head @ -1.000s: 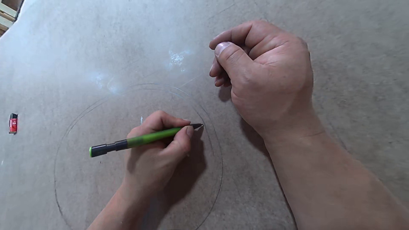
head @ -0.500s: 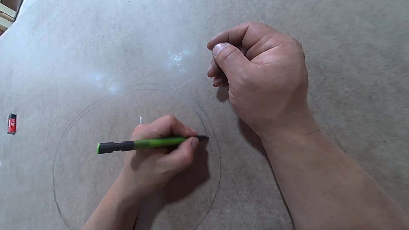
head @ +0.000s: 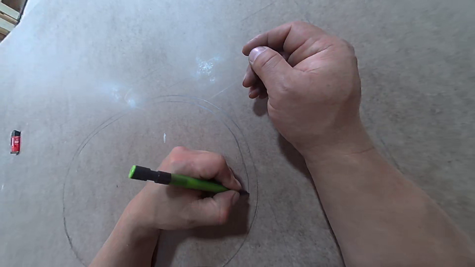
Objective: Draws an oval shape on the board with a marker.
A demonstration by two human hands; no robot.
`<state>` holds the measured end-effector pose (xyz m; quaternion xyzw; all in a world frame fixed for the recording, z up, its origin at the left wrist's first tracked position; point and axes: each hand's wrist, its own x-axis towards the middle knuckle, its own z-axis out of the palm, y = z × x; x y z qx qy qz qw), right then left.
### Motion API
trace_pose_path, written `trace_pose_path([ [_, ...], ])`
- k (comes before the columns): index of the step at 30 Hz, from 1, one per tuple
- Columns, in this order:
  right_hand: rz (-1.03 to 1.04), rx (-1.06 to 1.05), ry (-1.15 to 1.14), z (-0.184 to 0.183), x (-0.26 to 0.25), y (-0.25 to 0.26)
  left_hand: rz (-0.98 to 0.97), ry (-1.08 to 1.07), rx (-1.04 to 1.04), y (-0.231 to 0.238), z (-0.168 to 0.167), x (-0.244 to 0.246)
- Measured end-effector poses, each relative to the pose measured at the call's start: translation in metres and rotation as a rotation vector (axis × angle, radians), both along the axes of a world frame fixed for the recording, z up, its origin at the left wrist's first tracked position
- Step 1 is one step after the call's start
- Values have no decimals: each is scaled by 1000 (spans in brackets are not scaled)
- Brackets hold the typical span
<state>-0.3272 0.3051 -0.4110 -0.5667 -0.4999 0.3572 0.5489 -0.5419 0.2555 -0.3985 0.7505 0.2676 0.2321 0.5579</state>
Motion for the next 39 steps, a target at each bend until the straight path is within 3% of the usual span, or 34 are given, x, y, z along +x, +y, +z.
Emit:
trace_pose_path([
  [3, -3, -2, 0, 0, 0, 0, 4, -9, -30, 2, 1, -3],
  [11, 8, 14, 3, -1, 1, 3, 298, -97, -39, -3, -4, 2],
  [18, 62, 35, -22, -1, 3, -15, 316, -146, -22, -5, -7, 2],
  [22, -165, 67, 2, 1, 11, -66, 316, -144, -30, -2, -8, 6],
  [28, -560, 82, 70, 1, -25, -149, 218, -170, -13, -3, -8, -2],
  [35, -623, 60, 36, -2, -23, -143, -48, -84, 30, -4, -7, -6],
  [39, -612, 45, 18, -2, -21, -137, 52, -69, 100, -2, -10, 1],
])
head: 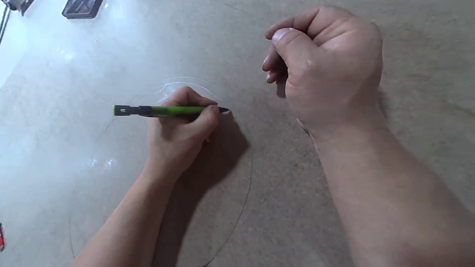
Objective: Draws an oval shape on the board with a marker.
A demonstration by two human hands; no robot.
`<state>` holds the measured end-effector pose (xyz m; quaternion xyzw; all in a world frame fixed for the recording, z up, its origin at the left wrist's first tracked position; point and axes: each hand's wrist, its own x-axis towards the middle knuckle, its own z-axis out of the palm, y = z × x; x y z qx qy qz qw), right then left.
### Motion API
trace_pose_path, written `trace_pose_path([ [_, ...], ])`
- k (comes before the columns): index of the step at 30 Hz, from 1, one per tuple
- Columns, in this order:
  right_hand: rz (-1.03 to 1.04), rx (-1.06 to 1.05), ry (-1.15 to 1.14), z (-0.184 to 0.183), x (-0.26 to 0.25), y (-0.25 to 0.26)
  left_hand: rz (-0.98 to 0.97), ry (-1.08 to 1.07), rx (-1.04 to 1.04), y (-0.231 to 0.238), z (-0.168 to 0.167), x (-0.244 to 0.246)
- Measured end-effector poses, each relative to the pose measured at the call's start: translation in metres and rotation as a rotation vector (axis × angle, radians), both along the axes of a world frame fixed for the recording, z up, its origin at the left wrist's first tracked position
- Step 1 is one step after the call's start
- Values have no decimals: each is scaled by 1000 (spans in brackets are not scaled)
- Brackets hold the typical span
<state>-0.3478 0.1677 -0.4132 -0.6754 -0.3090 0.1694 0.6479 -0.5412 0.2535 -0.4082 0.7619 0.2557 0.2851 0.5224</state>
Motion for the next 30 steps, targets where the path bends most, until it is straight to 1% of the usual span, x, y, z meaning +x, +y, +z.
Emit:
trace_pose_path([
  [3, -11, -23, -13, 0, 0, -2, 142, 16, 4, -4, 0, 6],
  [10, -13, -27, -4, 2, 0, -2, 136, 23, 4, -5, 2, 7],
  [20, -12, -41, -25, 3, 1, 0, -8, 25, -31, 0, 3, 2],
  [24, -14, -47, -20, 2, 2, 1, -184, 37, -48, 5, 4, -5],
  [26, -10, -45, -20, 3, 2, 1, -232, 44, -61, 7, 5, -8],
  [28, -8, -44, -17, 2, 2, 1, -197, 33, -60, 5, 4, -7],
  [30, -9, -36, -12, 3, 2, 1, -114, 11, -39, 2, 2, -3],
])
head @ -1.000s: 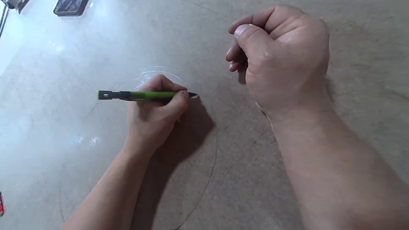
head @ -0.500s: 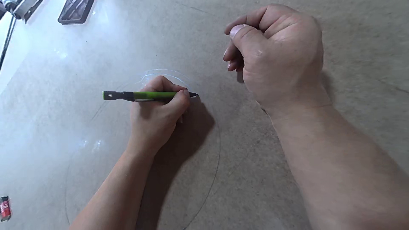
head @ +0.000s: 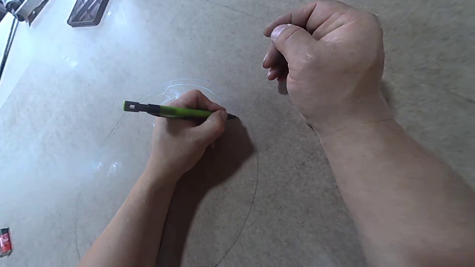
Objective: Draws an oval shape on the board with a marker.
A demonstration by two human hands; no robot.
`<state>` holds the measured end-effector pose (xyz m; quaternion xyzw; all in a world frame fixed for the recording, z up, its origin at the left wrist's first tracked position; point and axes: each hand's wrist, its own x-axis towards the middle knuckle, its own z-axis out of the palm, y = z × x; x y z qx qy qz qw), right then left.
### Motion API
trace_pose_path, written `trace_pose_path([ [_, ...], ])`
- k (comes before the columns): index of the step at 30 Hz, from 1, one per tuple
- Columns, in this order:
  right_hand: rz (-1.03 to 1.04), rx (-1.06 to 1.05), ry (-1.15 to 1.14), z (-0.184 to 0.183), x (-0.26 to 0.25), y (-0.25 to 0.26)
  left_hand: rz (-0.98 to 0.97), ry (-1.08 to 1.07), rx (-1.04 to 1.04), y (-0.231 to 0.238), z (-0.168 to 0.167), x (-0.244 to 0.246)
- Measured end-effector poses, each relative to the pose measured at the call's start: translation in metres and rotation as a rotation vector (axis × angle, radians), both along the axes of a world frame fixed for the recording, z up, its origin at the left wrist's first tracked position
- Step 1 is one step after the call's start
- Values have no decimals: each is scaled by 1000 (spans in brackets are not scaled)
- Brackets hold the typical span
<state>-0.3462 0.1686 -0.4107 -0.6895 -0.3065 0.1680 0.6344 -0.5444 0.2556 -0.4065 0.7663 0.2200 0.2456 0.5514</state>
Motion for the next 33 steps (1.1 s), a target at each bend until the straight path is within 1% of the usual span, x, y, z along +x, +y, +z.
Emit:
trace_pose_path([
  [3, 3, 4, -4, 0, 0, 0, 72, 6, 13, -3, 0, 3],
  [5, 0, -6, -14, 0, 0, 0, 49, 0, 14, -2, -1, 3],
  [7, 2, -3, -22, -1, 1, 0, -22, 2, 4, 1, 1, 1],
  [11, 17, 17, -9, -1, 1, 0, -240, 76, -44, 7, 7, -7],
  [13, 21, 25, 1, -1, 1, 0, -291, 85, -65, 9, 9, -8],
  [15, 21, 31, 6, -1, 1, 0, -250, 61, -69, 7, 7, -8],
  [19, 18, 34, 9, -1, 2, 1, -54, 11, -16, -1, 2, -3],
  [21, 24, 33, 2, -2, 2, 1, -15, 11, 14, -3, 1, -1],
  [25, 26, 32, -9, -1, 2, 1, -59, 12, -6, 0, 2, -2],
  [30, 18, 24, -10, -1, 1, 1, -11, 20, -4, -3, 2, -1],
  [33, 20, 26, -13, -1, 2, 1, -119, 27, -13, 2, 4, -3],
])
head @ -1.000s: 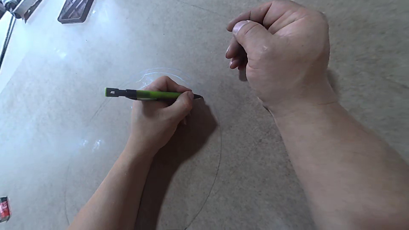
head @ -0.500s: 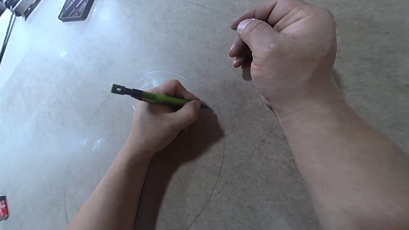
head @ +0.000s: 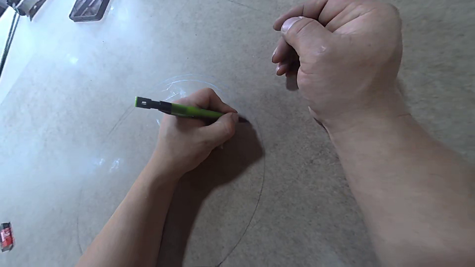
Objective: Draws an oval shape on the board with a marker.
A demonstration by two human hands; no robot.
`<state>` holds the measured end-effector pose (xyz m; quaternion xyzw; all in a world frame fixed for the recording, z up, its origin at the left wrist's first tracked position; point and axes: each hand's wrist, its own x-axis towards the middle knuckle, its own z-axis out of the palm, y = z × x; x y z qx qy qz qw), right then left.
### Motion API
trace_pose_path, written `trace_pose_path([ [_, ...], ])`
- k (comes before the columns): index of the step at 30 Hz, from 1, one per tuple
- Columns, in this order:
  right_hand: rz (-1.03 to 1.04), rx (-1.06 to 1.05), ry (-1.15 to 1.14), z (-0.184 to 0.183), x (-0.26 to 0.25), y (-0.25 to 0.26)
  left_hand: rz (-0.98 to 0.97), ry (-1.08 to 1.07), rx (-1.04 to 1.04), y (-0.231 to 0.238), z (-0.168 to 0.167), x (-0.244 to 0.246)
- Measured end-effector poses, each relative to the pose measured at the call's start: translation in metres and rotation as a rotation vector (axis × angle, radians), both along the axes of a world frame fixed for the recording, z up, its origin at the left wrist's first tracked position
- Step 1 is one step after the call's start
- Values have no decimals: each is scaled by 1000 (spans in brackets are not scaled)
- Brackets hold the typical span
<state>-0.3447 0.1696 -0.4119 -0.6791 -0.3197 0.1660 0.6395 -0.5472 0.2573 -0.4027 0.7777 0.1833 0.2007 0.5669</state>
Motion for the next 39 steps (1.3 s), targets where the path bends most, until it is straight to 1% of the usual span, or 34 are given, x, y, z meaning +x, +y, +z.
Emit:
trace_pose_path([
  [2, 6, -1, -7, 0, 0, 0, -114, 61, -7, 4, 5, -2],
  [4, 8, -2, -7, 0, 1, -1, -203, 93, -59, 9, 9, -5],
  [6, 12, -2, 6, 0, 0, 0, -232, 27, -159, 15, 6, -9],
  [8, 6, 3, 13, 0, -1, 0, -167, -82, -207, 17, -2, -10],
  [11, 2, -6, 8, 0, 0, 1, 4, -225, -185, 19, -11, -8],
  [13, 9, -14, -2, 1, 0, 2, 116, -262, -138, 19, -12, -8],
  [15, 20, -16, -6, 1, 1, 1, 220, -256, -99, 19, -10, -13],
  [17, 15, 4, 13, 0, 0, -1, 324, -232, -98, 14, -7, -35],
  [18, 2, 12, 19, 0, -3, -5, 362, -203, -98, 7, -5, -56],
  [20, -40, 3, 3, 1, -13, -15, 376, -117, -61, -9, -3, -110],
  [23, -155, -52, -16, 7, -37, -46, 461, -4, -12, -24, 0, -177],
  [26, -274, -74, 15, 8, -82, -85, 499, 9, -56, -25, 2, -200],
  [29, -429, -33, 39, 7, -124, -108, 465, 11, -72, -20, 2, -195],
  [32, -510, -42, 34, 5, -152, -109, 442, 29, -59, -22, 1, -198],
  [34, -528, -48, 45, 5, -153, -107, 432, 49, -56, -20, 3, -195],
  [36, -540, -45, 82, 7, -149, -107, 414, 54, -73, -19, 3, -180],
  [39, -558, -54, 93, 7, -144, -99, 343, 28, -84, -21, -1, -138],
])
